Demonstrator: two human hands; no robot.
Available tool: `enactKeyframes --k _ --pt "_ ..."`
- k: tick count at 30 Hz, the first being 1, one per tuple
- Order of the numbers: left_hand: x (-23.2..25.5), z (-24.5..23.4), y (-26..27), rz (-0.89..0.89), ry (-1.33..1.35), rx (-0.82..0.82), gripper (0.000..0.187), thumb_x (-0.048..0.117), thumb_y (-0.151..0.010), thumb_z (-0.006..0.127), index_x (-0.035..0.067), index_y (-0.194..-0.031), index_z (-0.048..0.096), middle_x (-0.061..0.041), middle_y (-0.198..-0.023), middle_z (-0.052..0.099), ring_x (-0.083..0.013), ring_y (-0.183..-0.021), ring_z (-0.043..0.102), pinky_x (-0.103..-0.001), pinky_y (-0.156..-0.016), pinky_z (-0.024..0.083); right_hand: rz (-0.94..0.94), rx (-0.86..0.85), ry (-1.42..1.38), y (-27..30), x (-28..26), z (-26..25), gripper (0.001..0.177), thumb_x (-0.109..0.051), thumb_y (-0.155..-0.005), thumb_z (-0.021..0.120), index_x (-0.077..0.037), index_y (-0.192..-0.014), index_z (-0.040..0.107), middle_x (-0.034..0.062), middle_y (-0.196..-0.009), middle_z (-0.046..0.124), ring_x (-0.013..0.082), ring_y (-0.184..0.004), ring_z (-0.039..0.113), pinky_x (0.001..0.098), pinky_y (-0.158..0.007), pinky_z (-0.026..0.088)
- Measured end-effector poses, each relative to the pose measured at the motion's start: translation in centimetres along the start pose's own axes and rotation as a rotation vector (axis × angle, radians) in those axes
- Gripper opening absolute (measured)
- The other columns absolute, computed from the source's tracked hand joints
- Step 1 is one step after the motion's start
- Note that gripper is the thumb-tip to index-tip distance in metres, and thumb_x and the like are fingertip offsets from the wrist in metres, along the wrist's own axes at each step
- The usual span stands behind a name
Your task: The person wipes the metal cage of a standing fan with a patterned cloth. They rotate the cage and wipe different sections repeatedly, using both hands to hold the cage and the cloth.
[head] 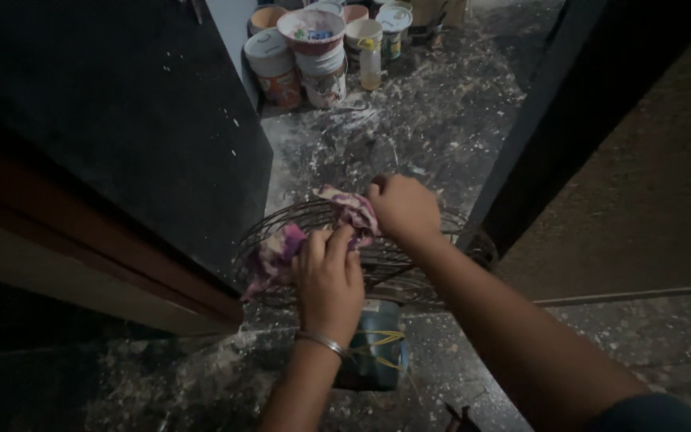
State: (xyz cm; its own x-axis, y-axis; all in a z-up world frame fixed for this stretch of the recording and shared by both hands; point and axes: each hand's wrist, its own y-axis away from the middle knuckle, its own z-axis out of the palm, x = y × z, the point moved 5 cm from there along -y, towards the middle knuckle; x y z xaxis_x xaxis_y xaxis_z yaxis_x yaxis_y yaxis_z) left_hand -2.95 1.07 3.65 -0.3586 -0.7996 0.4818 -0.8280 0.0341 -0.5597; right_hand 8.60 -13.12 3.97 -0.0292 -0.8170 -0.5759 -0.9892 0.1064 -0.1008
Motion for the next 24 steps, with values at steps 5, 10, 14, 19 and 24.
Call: enactKeyframes --k 5,10,14,19,24 --pt "0.9 0.4 -1.9 -0.016 -0.115 -0.065 0.032 0.016 -0.091 0.062 0.011 -0.122 0.064 -0.012 -0.11 0.06 -0.0338 -0.109 0.059 -0.05 -0.093 0.042 -0.066 -0.009 -0.001 -0.3 0.5 0.3 0.038 -0.035 -0.094 0.048 -0.014 -0.105 0.078 0.0199 -0.099 0.074 0.0413 -0.094 0.071 0.0521 -0.088 0.054" --pt "0.7 1.4 -3.5 -0.021 -0.159 -0.011 0.028 0.018 -0.091 0.059 0.011 -0.119 0.061 -0.014 -0.113 0.061 -0.0351 -0.109 0.058 -0.051 -0.09 0.042 -0.04 -0.034 0.006 -0.1 0.4 0.5 0.039 -0.036 -0.096 0.047 -0.013 -0.106 0.077 0.0198 -0.1 0.075 0.0409 -0.097 0.07 0.0532 -0.089 0.053" --pt "0.0 2.2 -5.1 -0.032 -0.216 0.01 0.021 0.022 -0.098 0.056 0.011 -0.116 0.061 -0.014 -0.116 0.062 -0.0343 -0.11 0.06 -0.052 -0.092 0.043 -0.008 -0.06 0.009 0.0 0.2 0.1 0.039 -0.037 -0.096 0.047 -0.013 -0.109 0.075 0.0215 -0.104 0.073 0.0423 -0.099 0.069 0.0537 -0.09 0.053" --pt "-3.0 4.2 -9.0 -0.158 -0.362 -0.116 0.023 0.029 -0.098 0.056 0.012 -0.11 0.066 -0.014 -0.117 0.064 -0.0355 -0.115 0.06 -0.053 -0.097 0.045 -0.029 -0.055 0.026 0.6 0.0 -0.3 0.041 -0.035 -0.095 0.045 -0.015 -0.111 0.077 0.021 -0.105 0.073 0.0416 -0.099 0.069 0.0528 -0.092 0.053" --pt "-7.3 5.0 -11.9 -0.255 -0.319 -0.115 0.025 0.026 -0.089 0.061 0.016 -0.109 0.072 -0.013 -0.119 0.065 -0.0349 -0.117 0.059 -0.053 -0.095 0.046 -0.023 -0.044 0.064 0.4 0.1 -0.4 0.041 -0.034 -0.095 0.045 -0.014 -0.113 0.076 0.0214 -0.107 0.073 0.0419 -0.101 0.069 0.0531 -0.093 0.052"
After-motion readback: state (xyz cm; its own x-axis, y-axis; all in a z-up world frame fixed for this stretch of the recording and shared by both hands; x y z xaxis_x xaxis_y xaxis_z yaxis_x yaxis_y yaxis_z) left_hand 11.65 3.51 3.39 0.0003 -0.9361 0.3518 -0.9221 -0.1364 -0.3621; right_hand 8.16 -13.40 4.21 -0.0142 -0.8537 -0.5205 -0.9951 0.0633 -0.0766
